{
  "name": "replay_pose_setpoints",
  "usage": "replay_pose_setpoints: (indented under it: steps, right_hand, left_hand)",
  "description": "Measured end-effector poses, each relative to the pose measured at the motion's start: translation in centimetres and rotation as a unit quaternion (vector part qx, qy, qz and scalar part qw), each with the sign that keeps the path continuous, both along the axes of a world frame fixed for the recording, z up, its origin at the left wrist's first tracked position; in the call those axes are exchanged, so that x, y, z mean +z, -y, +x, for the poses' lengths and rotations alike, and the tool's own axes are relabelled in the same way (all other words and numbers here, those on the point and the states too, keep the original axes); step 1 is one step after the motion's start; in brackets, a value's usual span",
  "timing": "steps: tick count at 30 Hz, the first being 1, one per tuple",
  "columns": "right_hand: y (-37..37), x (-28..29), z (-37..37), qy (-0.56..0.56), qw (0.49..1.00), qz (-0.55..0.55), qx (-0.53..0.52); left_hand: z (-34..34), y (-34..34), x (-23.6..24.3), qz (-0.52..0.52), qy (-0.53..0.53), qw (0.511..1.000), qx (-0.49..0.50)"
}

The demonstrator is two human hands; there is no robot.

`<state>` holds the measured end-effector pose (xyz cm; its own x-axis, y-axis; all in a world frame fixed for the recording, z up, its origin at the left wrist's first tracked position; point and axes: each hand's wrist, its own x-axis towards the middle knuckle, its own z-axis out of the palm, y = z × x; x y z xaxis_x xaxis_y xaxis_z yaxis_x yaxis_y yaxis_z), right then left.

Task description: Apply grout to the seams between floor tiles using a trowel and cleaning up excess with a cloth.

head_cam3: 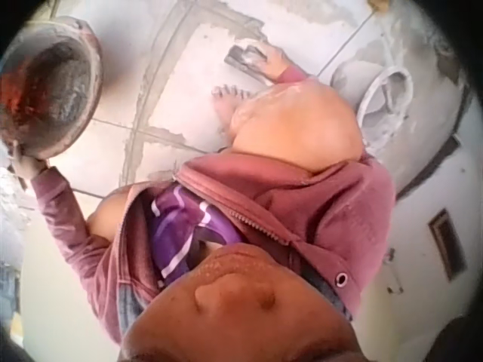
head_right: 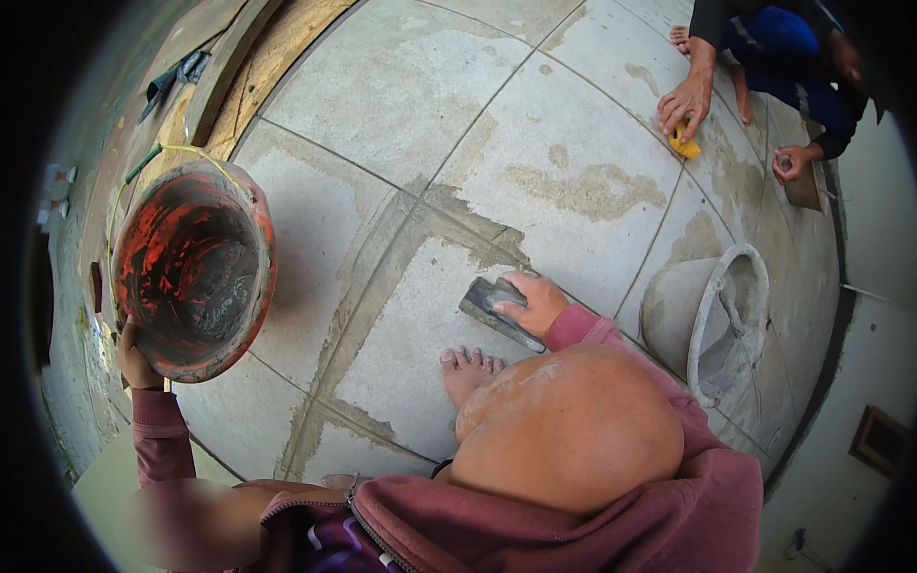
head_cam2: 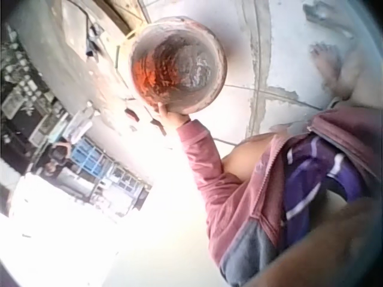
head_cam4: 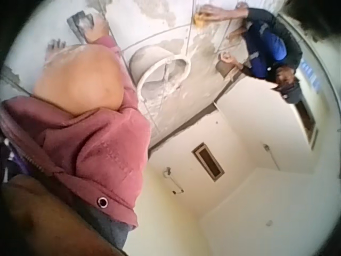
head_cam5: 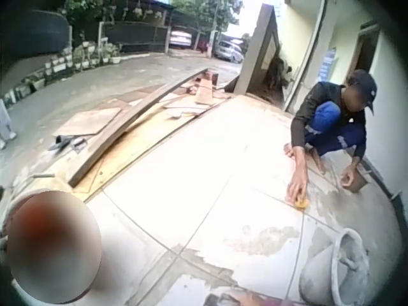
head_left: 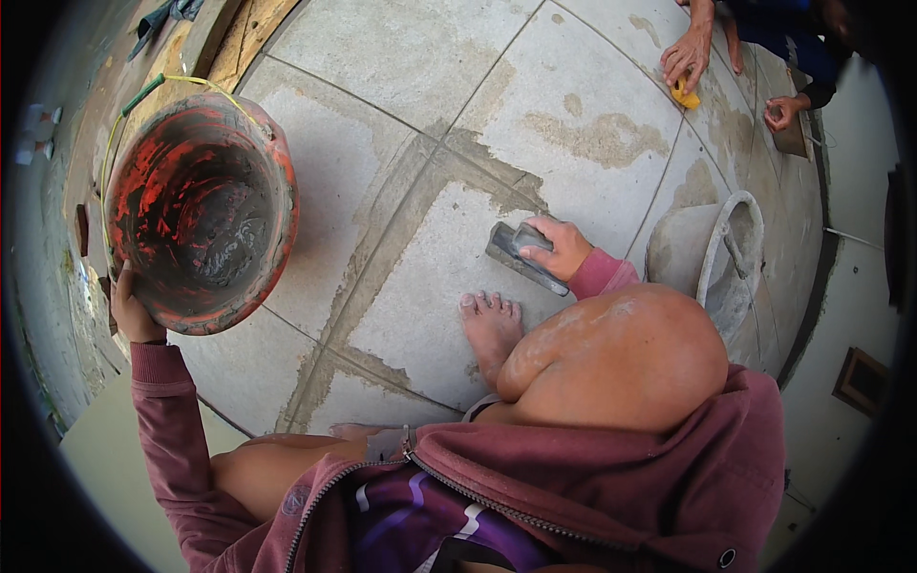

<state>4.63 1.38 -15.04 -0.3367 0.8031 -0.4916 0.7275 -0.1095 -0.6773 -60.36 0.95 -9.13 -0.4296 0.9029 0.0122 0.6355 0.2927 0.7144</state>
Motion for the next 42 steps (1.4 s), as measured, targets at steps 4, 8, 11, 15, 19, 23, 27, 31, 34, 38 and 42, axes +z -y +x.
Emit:
replay_pose_setpoints:
  steps: [4, 8, 11, 15, 19, 23, 27, 31, 34, 38, 42]
  right_hand:
    - [0.2, 0.6, 1.9, 0.178, 0.953, 0.246, -0.010]
    - [1.6, 0.1, 3.0, 0.060, 0.984, 0.168, 0.016]
    - [1.2, 0.3, 2.9, 0.153, 0.958, 0.239, -0.049]
    - [-4.2, 1.7, 1.9, -0.016, 0.991, 0.131, -0.017]
    - [-13.7, 0.6, -1.7, 0.065, 0.973, 0.161, 0.154]
    - [-14.9, -0.5, -4.2, 0.167, 0.925, 0.175, 0.294]
    - [-11.7, 0.3, -2.2, 0.210, 0.925, 0.103, 0.301]
    - [-7.4, 1.2, 3.3, 0.214, 0.927, 0.027, 0.308]
    - [-5.5, 1.0, 9.0, 0.159, 0.962, -0.082, 0.204]
    - [-2.1, 2.9, 8.2, 0.046, 0.994, 0.038, -0.087]
    - [1.8, 0.4, 5.7, 0.108, 0.985, 0.129, 0.042]
  left_hand:
    - [0.0, -0.1, -0.3, 0.026, 0.020, 0.999, 0.014]
    - [-1.4, 0.1, -1.0, 0.030, 0.162, 0.985, 0.049]
    - [-1.3, 0.1, -0.9, 0.014, -0.046, 0.999, 0.005]
    - [0.3, -0.1, 0.2, -0.016, 0.007, 1.000, 0.005]
    - [0.5, -1.4, 1.0, 0.002, 0.111, 0.994, -0.012]
    - [3.2, -3.0, 1.8, -0.006, 0.101, 0.995, 0.008]
    - [6.3, -3.3, 2.8, 0.013, 0.242, 0.967, 0.082]
    - [7.9, -3.6, 3.7, 0.042, 0.314, 0.946, 0.073]
    - [8.1, -4.5, 3.7, 0.075, 0.369, 0.924, 0.071]
    - [3.5, -3.8, 1.8, 0.073, 0.245, 0.966, 0.022]
    - [4.1, -4.5, 2.1, 0.069, 0.339, 0.938, -0.018]
